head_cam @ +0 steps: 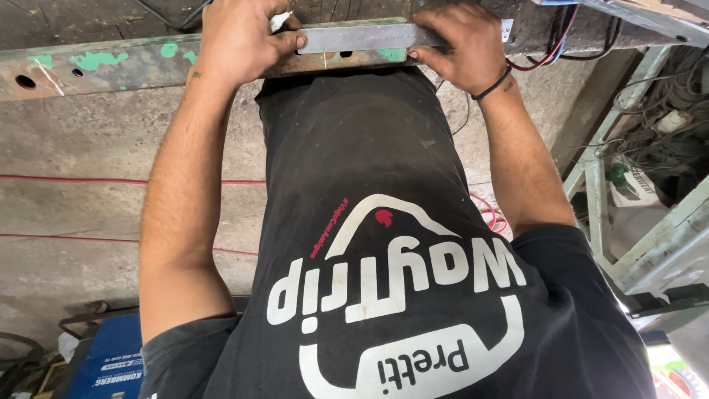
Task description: Measuring and marking a metal beam using a ruler and a marker
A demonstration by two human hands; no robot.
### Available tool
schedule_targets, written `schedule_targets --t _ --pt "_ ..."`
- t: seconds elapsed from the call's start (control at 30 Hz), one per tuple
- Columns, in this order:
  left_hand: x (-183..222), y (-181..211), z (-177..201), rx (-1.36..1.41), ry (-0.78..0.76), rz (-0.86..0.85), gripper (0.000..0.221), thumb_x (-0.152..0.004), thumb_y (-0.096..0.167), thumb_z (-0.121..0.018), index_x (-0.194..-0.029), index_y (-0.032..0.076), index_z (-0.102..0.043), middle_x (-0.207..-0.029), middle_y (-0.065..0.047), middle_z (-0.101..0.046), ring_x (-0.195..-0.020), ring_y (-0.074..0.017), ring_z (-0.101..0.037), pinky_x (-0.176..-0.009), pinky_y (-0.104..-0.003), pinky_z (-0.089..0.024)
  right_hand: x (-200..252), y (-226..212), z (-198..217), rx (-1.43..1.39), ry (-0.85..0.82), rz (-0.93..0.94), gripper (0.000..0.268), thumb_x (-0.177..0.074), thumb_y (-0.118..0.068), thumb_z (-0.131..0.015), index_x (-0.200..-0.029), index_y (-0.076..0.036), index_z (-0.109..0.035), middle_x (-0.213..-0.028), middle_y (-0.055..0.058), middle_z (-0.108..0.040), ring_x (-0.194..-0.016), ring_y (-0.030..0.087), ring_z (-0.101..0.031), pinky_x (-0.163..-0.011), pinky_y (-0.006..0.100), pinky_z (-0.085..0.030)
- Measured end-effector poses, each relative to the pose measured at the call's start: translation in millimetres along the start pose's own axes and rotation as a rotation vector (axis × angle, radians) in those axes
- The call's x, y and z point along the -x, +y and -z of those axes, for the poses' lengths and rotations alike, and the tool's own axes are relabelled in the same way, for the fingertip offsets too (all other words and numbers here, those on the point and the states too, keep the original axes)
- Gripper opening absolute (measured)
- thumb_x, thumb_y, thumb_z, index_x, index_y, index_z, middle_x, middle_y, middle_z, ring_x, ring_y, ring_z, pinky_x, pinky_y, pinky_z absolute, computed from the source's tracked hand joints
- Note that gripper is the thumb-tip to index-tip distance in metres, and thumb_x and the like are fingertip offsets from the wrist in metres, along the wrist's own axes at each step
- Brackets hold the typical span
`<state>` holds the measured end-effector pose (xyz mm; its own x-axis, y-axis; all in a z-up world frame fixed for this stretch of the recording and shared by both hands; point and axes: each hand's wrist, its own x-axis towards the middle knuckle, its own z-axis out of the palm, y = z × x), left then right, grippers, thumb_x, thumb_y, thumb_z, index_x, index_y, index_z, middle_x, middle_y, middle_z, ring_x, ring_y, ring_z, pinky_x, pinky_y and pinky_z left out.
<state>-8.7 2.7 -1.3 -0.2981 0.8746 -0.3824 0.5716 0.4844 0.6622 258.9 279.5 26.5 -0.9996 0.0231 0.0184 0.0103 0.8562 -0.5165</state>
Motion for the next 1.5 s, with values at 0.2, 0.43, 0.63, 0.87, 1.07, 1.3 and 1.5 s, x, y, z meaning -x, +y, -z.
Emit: schedule_targets --t 0.2,0.43,0.63,0.87,1.07,1.3,1.5 --pt "-0.5 -1.7 -1.3 -0.007 -0.015 0.011 0.019 -0.092 0.040 -0.085 -0.097 0.027 -0.072 -0.087 0.001 -0.071 -0.082 -0.0292 -0.065 -0.060 -0.048 -0.043 -2.2 -4.1 4.3 -0.019 -0.056 -0.037 0.044 -0.110 -0.048 -0.073 -0.126 -0.006 -0.074 -0.106 0.012 -0.074 -0.095 0.032 -0.069 -0.084 0.042 -0.052" --pt "0.9 -3.5 -3.7 -0.003 0.027 -0.051 0.019 -0.092 0.037 -0.086 -0.097 0.025 -0.072 -0.082 0.003 -0.068 -0.074 -0.0235 -0.061 -0.057 -0.043 -0.037 0.4 -1.0 1.0 -0.015 -0.050 -0.034 0.045 -0.109 -0.048 -0.075 -0.126 -0.006 -0.076 -0.109 0.012 -0.075 -0.097 0.031 -0.071 -0.085 0.041 -0.053" --pt "2.5 -4.1 -4.9 0.000 0.039 -0.057 0.021 -0.094 0.035 -0.087 -0.095 0.023 -0.070 -0.081 0.004 -0.067 -0.072 -0.0218 -0.060 -0.057 -0.043 -0.036 3.1 1.4 -2.1 -0.003 -0.048 -0.035 0.048 -0.109 -0.051 -0.072 -0.126 -0.007 -0.076 -0.106 0.011 -0.075 -0.094 0.030 -0.071 -0.083 0.042 -0.054" --pt "2.9 -3.8 -5.1 0.011 0.023 -0.035 0.020 -0.095 0.037 -0.085 -0.096 0.024 -0.070 -0.082 0.003 -0.066 -0.074 -0.0215 -0.060 -0.059 -0.043 -0.037 2.2 0.2 -1.6 -0.016 -0.060 -0.046 0.048 -0.110 -0.051 -0.070 -0.126 -0.006 -0.076 -0.106 0.013 -0.075 -0.094 0.031 -0.071 -0.083 0.043 -0.053" --pt "10.9 1.4 -3.9 0.100 0.054 -0.033 0.018 -0.098 0.035 -0.084 -0.098 0.021 -0.073 -0.081 0.003 -0.067 -0.071 -0.0198 -0.059 -0.059 -0.040 -0.036 3.7 -7.2 5.8 0.089 -0.059 -0.004 0.045 -0.113 -0.050 -0.067 -0.124 -0.007 -0.075 -0.103 0.010 -0.075 -0.093 0.028 -0.071 -0.082 0.040 -0.055" --pt "80.7 7.9 -8.0 1.227 0.458 0.268 0.040 -0.100 0.045 -0.061 -0.082 0.010 -0.064 -0.071 -0.001 -0.059 -0.054 -0.0064 -0.044 -0.049 -0.020 -0.032 -35.9 -71.6 63.1 -0.342 0.024 0.005 0.048 -0.103 -0.034 -0.073 -0.117 0.012 -0.070 -0.107 0.026 -0.071 -0.094 0.038 -0.068 -0.084 0.043 -0.052" --pt "145.4 75.9 38.2 0.903 0.564 -0.266 0.045 -0.106 0.040 -0.065 -0.126 -0.002 -0.065 -0.112 -0.010 -0.064 -0.093 -0.0195 -0.057 -0.073 -0.031 -0.042 -95.1 -131.7 17.4 -0.495 -0.158 0.163 0.051 -0.098 -0.042 -0.075 -0.117 0.005 -0.068 -0.102 0.017 -0.071 -0.087 0.028 -0.067 -0.079 0.037 -0.051"
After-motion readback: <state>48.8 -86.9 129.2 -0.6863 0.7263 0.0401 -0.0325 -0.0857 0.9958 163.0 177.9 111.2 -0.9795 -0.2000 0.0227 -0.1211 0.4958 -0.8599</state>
